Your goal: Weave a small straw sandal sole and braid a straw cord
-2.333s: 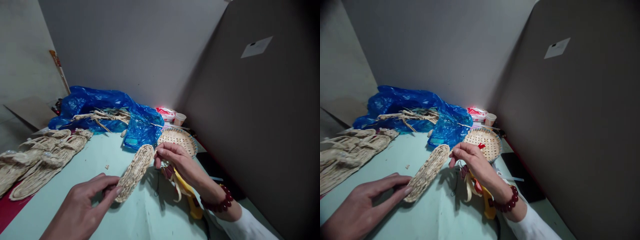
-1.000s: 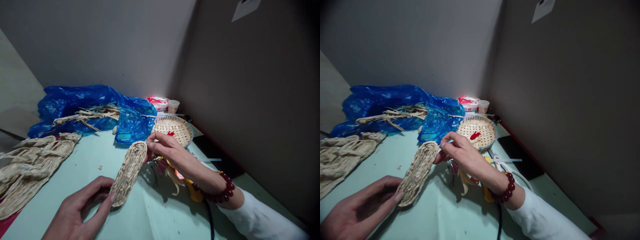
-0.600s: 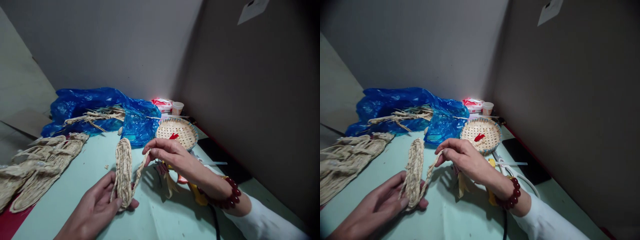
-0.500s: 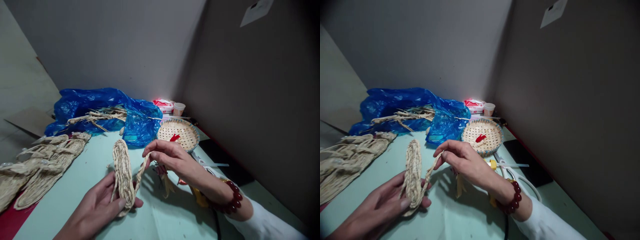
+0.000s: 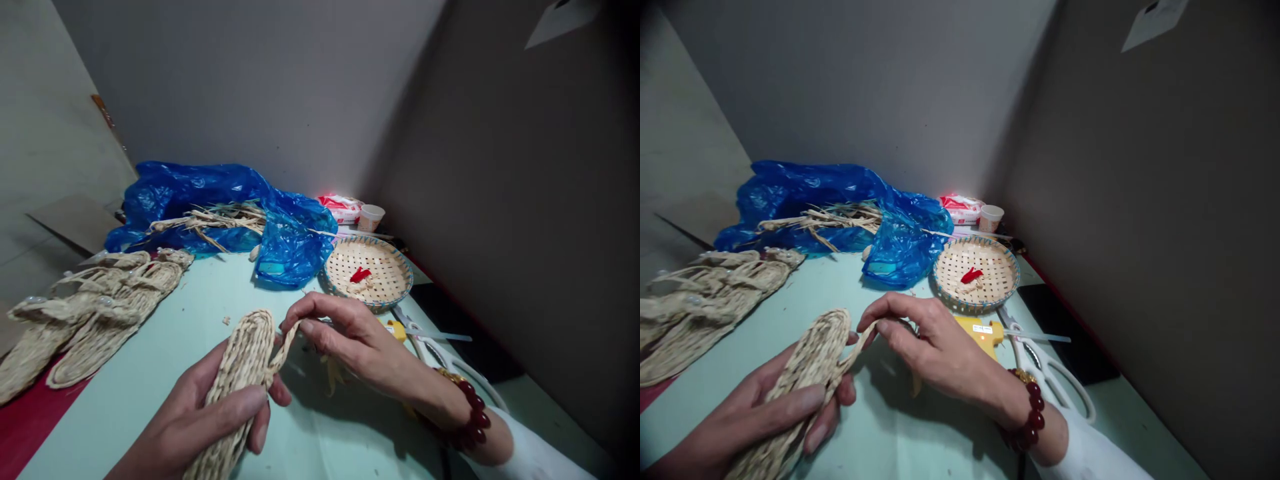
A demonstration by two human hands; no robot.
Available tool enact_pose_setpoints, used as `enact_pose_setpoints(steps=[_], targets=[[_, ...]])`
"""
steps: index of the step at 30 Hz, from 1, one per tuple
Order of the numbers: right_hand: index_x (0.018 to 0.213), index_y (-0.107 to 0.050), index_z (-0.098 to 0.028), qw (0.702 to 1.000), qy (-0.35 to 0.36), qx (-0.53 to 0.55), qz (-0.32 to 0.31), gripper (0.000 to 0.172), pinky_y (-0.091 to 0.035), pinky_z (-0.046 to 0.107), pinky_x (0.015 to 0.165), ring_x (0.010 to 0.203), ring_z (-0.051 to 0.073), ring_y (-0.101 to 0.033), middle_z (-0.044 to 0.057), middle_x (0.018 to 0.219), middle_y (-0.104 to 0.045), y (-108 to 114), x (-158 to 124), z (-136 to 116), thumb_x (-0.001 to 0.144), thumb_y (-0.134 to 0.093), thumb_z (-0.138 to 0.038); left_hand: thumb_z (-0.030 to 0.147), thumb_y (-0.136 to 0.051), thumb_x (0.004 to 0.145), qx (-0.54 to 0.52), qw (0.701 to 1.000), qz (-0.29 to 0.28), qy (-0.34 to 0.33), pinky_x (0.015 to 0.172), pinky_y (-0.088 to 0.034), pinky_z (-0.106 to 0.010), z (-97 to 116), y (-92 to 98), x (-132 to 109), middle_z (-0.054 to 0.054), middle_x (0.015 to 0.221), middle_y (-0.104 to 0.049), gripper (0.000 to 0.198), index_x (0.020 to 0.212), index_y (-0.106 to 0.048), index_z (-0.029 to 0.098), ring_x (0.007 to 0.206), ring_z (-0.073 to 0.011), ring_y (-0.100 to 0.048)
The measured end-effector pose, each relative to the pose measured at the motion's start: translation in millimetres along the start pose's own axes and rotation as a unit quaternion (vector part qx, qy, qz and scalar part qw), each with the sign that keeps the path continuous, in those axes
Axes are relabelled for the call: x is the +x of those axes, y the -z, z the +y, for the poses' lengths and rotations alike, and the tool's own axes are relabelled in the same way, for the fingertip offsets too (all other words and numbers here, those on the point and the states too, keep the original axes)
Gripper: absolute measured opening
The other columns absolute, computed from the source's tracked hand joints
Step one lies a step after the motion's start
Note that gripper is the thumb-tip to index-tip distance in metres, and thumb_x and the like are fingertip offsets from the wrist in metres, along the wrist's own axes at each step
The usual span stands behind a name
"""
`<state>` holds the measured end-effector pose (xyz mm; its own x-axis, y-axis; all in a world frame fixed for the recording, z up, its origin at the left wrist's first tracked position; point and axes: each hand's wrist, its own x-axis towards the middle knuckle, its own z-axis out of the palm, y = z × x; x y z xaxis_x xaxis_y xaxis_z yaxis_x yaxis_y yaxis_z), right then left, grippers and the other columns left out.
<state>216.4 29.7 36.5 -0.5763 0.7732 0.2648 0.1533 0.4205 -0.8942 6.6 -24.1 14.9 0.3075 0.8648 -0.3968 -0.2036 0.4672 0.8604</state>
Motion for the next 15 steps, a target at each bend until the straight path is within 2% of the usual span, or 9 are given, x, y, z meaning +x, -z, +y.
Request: enact_pose_setpoints(steps=[4,8,11,13,15], targets=[[0.104,-0.064,-0.019,0.999,0.013,-0.042,0.017,0.020,-0.043,0.024,0.088,0.096,0.011,-0.058,0.000,0.103,-0.066,-3.8,3.0,3.9,0.099,-0.045,-0.014,0.046,-0.073,0.073,0.059,0.998,0.027,0.001,0.053,-0.039,-0.016,-0.9,3.0,2.8,0.000,0.057,-0.064,0.026,0.079,-0.074,0.021,0.057,-0.0107,-0.050],[0.108,-0.063,-0.019,0.992,0.047,-0.099,0.058,0.020,-0.042,0.029,0.094,0.107,0.014,-0.055,0.003,0.113,-0.064,-6.1,3.2,6.3,0.098,-0.047,-0.012,0.048,-0.074,0.069,0.073,0.995,0.063,-0.005,0.057,-0.040,-0.017,-1.6,5.5,3.2,0.000,0.058,-0.064,0.027,0.070,-0.075,0.021,0.061,-0.0124,-0.053],[0.108,-0.061,-0.018,0.975,0.081,-0.184,0.097,0.015,-0.038,0.032,0.100,0.115,0.016,-0.049,0.005,0.119,-0.059,-10.0,0.1,2.6,0.095,-0.055,-0.015,0.050,-0.076,0.066,0.099,0.989,0.111,-0.023,0.059,-0.043,-0.021,-1.7,4.3,2.4,-0.002,0.063,-0.067,0.029,0.070,-0.074,0.021,0.064,-0.0156,-0.056],[0.107,-0.061,-0.016,0.961,0.116,-0.229,0.103,0.015,-0.038,0.034,0.097,0.111,0.018,-0.049,0.006,0.115,-0.059,-13.8,-2.2,-1.3,0.092,-0.059,-0.017,0.048,-0.076,0.065,0.107,0.984,0.139,-0.025,0.059,-0.045,-0.024,-1.5,2.1,1.9,-0.002,0.065,-0.069,0.028,0.072,-0.073,0.022,0.064,-0.0174,-0.057],[0.105,-0.062,-0.016,0.953,0.142,-0.254,0.082,0.014,-0.040,0.035,0.091,0.102,0.018,-0.051,0.007,0.106,-0.059,-18.1,-3.7,-4.3,0.092,-0.061,-0.019,0.047,-0.076,0.063,0.114,0.980,0.158,-0.039,0.060,-0.046,-0.025,-1.3,-0.5,1.6,-0.001,0.063,-0.068,0.026,0.070,-0.072,0.022,0.064,-0.0185,-0.057]])
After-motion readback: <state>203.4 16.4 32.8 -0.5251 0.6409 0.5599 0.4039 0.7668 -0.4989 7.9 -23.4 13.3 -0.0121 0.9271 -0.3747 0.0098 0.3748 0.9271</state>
